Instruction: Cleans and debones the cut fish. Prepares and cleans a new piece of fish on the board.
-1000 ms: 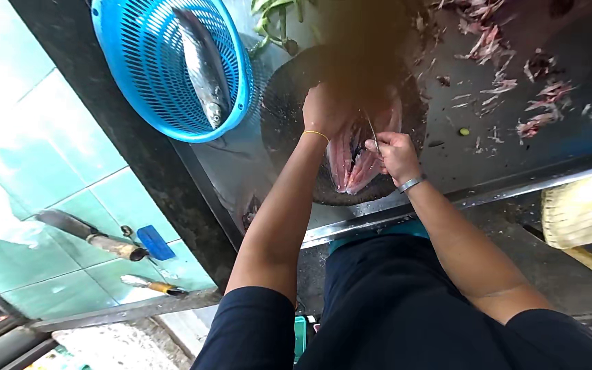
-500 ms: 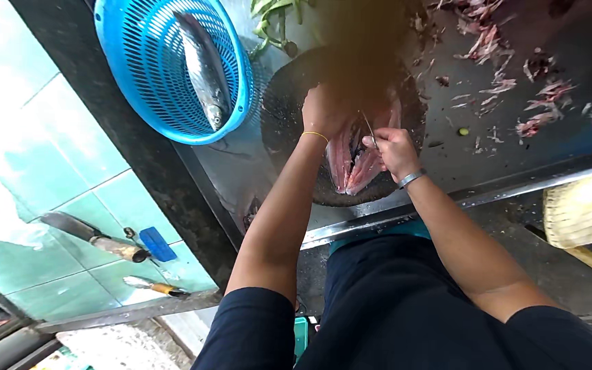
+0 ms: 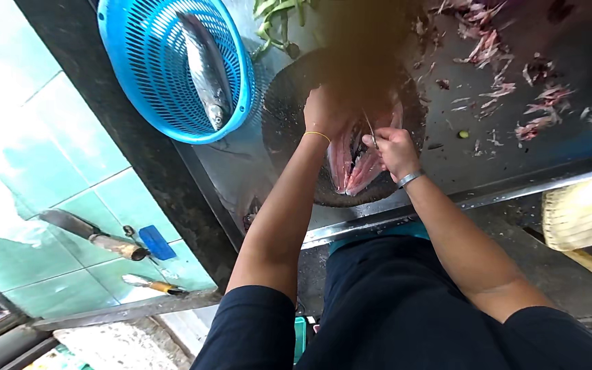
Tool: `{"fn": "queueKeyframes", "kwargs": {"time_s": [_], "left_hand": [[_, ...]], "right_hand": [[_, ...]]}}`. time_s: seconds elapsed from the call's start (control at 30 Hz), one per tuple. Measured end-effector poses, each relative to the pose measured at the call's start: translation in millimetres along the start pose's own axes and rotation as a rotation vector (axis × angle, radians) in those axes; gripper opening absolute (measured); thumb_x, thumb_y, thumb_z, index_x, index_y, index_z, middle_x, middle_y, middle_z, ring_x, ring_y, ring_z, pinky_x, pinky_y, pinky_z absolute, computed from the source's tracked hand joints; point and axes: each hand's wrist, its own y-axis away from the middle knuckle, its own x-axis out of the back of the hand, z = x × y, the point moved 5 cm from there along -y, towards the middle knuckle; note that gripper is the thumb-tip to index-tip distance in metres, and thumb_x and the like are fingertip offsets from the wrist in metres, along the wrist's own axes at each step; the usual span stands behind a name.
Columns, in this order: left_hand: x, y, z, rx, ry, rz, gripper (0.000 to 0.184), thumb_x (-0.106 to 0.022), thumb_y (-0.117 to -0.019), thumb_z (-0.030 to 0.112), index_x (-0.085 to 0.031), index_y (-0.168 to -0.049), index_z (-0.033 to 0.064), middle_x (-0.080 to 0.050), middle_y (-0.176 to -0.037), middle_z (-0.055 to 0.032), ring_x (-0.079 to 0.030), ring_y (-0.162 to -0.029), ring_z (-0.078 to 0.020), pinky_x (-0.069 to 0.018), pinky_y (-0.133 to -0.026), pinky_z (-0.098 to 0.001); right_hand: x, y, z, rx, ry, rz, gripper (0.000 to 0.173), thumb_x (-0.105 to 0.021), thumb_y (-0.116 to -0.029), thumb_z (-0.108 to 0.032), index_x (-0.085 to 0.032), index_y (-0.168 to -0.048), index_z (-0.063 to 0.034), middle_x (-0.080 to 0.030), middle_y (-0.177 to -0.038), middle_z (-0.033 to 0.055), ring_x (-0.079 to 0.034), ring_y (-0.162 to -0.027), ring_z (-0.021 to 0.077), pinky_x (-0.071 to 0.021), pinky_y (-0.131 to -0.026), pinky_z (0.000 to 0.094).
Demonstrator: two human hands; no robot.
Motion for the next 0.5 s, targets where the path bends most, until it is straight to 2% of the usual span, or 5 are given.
{"fn": "queueKeyframes", "kwargs": {"time_s": [0.17, 0.3, 0.4, 0.43, 0.5], "left_hand": [[-0.3, 1.1, 1.4, 0.003, 0.002, -0.003, 0.027, -0.059, -0.0994, 0.04, -0.077, -0.109, 0.0216, -0.076, -0.103, -0.0029, -0.073, -0.099, -0.022, -0.0582, -0.089, -0.0546], [0.0, 0.7, 1.6, -0.003, 0.0, -0.005, 0.027, -0.059, -0.0986, 0.041, -0.077, -0.108, 0.0221, -0.076, -0.102, -0.0027, -0.073, -0.098, -0.0219, -0.058, -0.087, -0.055], [1.7, 4.8, 2.9, -0.042, 0.054, -0.015, 0.028, -0.061, -0.0985, 0.039, -0.076, -0.112, 0.02, -0.076, -0.102, -0.0037, -0.073, -0.097, -0.0209, -0.0589, -0.088, -0.0532], [2.3, 6.7, 2.6, -0.064, 0.079, -0.017, 0.029, -0.06, -0.0989, 0.038, -0.075, -0.115, 0.0194, -0.077, -0.103, -0.0038, -0.074, -0.096, -0.0202, -0.0592, -0.088, -0.0521], [-0.2, 18.2, -0.5, -0.091, 0.088, -0.035, 0.03, -0.06, -0.1011, 0.033, -0.073, -0.123, 0.0172, -0.076, -0.11, -0.0066, -0.073, -0.102, -0.0223, -0.0585, -0.093, -0.0525]], "right_hand": [[9.4, 16.7, -1.0, 0.024, -0.006, 0.022, 0.014, -0.072, -0.0974, -0.021, -0.074, -0.099, -0.007, -0.063, -0.071, 0.0002, -0.042, -0.046, 0.0059, -0.0353, -0.04, 0.0245], [1.1, 6.3, 0.3, -0.018, 0.074, -0.002, 0.025, -0.071, -0.0982, -0.033, -0.072, -0.094, -0.0081, -0.051, -0.063, -0.0018, -0.04, -0.045, 0.0076, -0.0374, -0.042, 0.0262], [22.1, 20.0, -19.4, 0.107, 0.221, -0.01, 0.022, -0.072, -0.0962, -0.03, -0.076, -0.096, -0.0078, -0.063, -0.069, 0.0003, -0.049, -0.05, 0.0084, -0.0438, -0.048, 0.0303], [35.4, 28.3, -24.6, 0.141, 0.192, -0.049, 0.019, -0.069, -0.097, -0.026, -0.076, -0.099, -0.0079, -0.064, -0.071, -0.0008, -0.05, -0.052, 0.0069, -0.0453, -0.049, 0.0287], [64.6, 46.3, -20.8, 0.048, -0.069, -0.1, 0.019, -0.053, -0.104, -0.023, -0.068, -0.108, -0.0116, -0.052, -0.066, -0.0063, -0.041, -0.047, 0.0045, -0.042, -0.043, 0.0235]]}}
